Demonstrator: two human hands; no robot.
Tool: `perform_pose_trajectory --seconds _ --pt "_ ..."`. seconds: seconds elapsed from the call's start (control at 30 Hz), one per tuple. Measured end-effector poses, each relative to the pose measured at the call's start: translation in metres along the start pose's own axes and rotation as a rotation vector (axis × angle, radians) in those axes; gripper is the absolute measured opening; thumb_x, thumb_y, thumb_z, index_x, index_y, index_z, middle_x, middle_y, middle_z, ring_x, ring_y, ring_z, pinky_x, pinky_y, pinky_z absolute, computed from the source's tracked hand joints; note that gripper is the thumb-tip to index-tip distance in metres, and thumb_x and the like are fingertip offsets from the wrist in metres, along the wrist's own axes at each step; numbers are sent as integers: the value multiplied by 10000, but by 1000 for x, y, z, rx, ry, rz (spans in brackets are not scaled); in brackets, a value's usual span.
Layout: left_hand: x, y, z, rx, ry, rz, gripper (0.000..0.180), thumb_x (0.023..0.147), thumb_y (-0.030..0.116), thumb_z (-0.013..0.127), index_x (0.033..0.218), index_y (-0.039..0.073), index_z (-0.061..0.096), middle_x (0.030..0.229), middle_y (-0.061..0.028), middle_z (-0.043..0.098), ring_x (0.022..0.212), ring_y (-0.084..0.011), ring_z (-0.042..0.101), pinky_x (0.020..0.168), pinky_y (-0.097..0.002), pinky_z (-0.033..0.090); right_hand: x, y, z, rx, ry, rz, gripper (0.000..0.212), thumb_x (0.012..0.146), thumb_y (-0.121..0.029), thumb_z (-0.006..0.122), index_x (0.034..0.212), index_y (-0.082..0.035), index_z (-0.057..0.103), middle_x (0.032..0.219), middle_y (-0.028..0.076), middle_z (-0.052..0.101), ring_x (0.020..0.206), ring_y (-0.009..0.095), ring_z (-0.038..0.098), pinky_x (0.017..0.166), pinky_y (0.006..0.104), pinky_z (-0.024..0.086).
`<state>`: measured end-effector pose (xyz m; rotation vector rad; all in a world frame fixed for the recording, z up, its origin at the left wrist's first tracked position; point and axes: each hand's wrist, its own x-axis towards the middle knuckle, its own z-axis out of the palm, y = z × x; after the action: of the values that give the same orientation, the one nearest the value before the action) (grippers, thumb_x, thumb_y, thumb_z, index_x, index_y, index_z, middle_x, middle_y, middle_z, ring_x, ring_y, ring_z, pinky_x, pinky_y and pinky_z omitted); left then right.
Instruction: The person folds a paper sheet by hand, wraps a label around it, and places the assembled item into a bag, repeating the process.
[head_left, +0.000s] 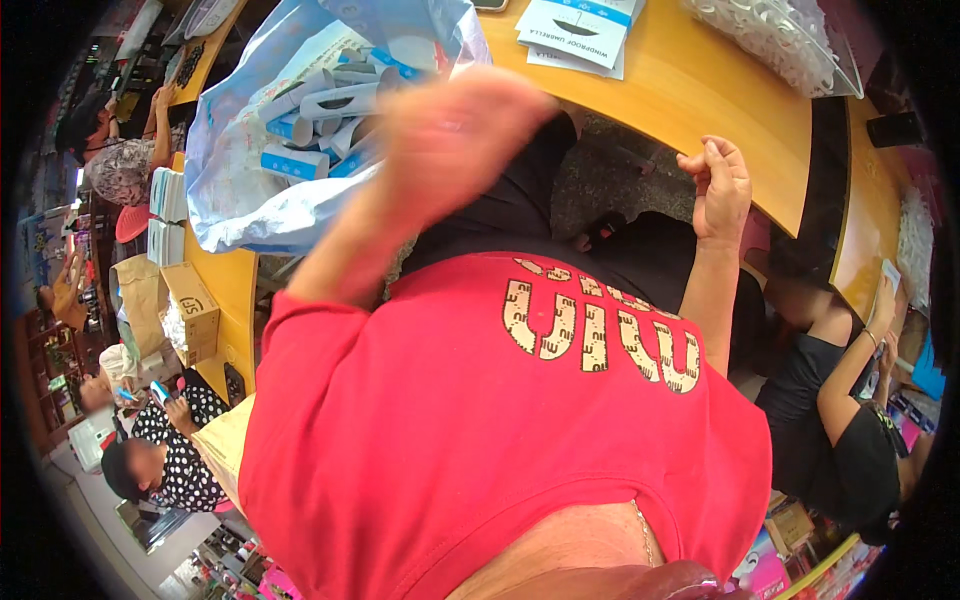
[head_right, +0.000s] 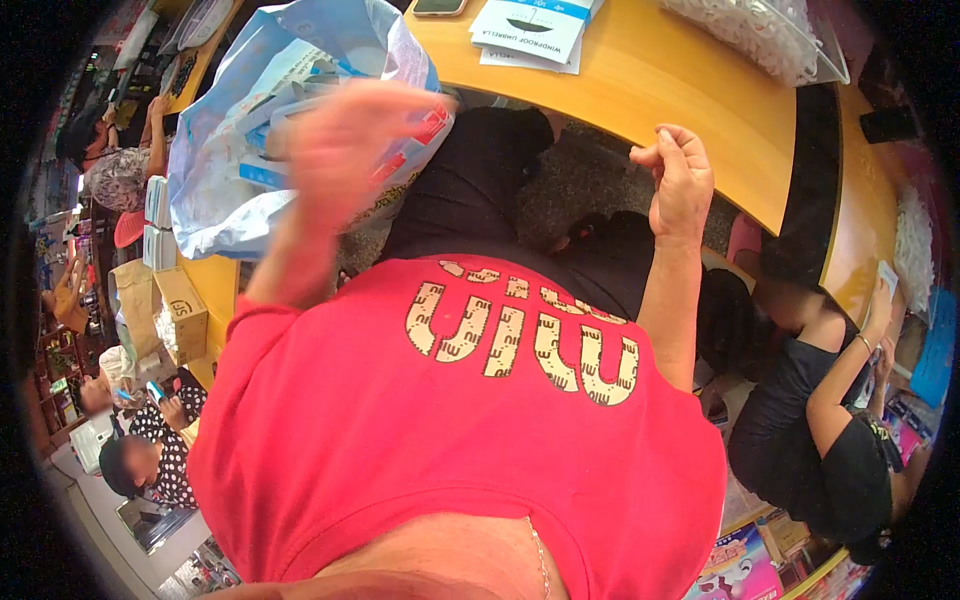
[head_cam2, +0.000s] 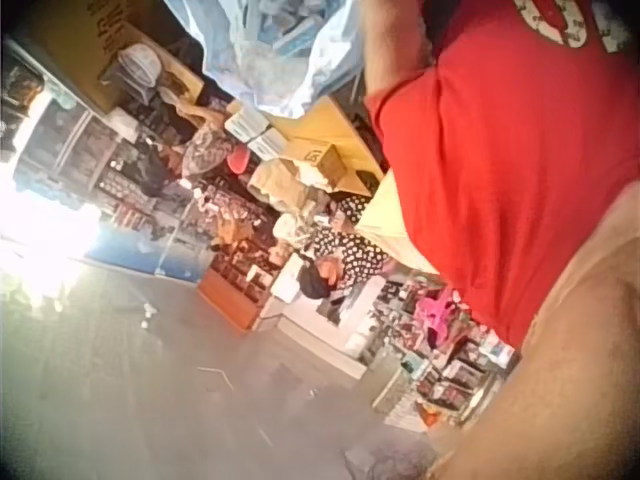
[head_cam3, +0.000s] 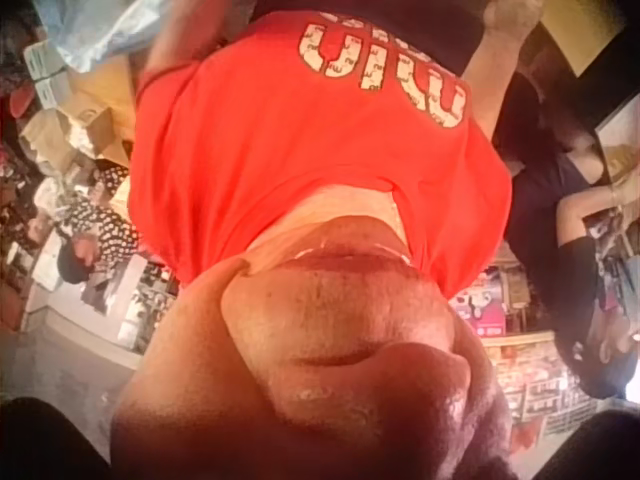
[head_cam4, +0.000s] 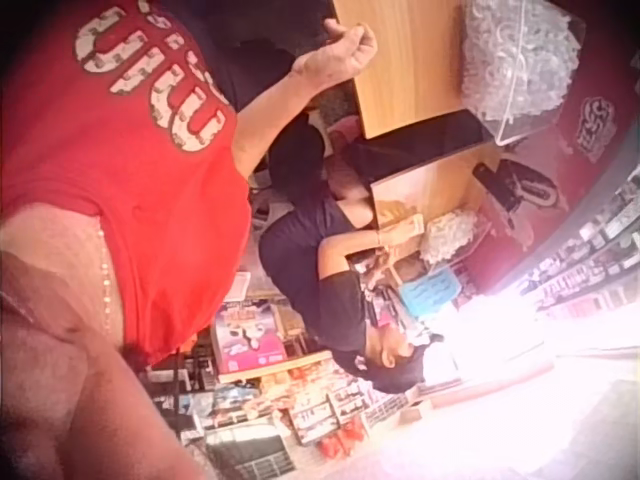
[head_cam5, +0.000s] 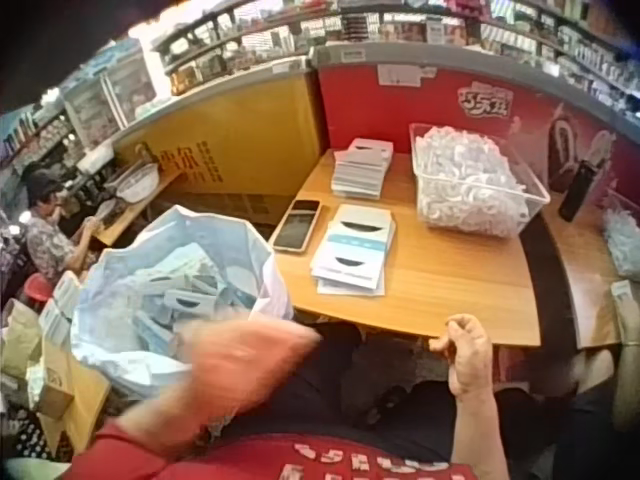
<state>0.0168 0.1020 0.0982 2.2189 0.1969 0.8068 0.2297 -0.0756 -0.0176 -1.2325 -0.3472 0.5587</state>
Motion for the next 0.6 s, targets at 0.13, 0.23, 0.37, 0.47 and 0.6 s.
perform_pose_trajectory --seconds 0.13,0.23,0.37,0.47,0.6 --pt "35 -94 103 359 -45 156 308 738 229 579 977 39 537 970 -126 561 943 -288 507 780 -341 412 -6 0 -2 -43 27 34 141 810 -96 463 897 13 486 625 52 535 600 130 534 683 263 445" --pt "69 -126 118 868 176 153 361 717 328 564 952 55 544 972 -70 558 972 -271 475 794 -334 394 -12 2 -16 -73 73 65 124 804 -97 473 869 5 495 625 43 537 580 111 529 656 231 436" --pt "82 -158 113 651 -264 27 265 695 319 579 848 103 567 874 -19 566 855 -214 508 693 -367 402 -9 4 -26 -35 126 103 98 804 -90 472 855 -9 496 620 35 540 565 101 527 620 214 436" --pt "86 -150 112 580 -286 36 236 708 298 567 848 107 568 831 -23 575 814 -213 522 673 -340 418 0 7 -27 -29 128 134 99 805 -86 470 861 -8 494 622 36 539 574 104 529 620 217 437" --pt "86 -149 110 691 -162 310 217 729 284 538 859 111 564 805 -22 582 793 -203 538 653 -333 431 15 13 -20 -28 75 157 113 804 -85 468 876 -1 491 633 34 531 590 109 530 638 223 431"
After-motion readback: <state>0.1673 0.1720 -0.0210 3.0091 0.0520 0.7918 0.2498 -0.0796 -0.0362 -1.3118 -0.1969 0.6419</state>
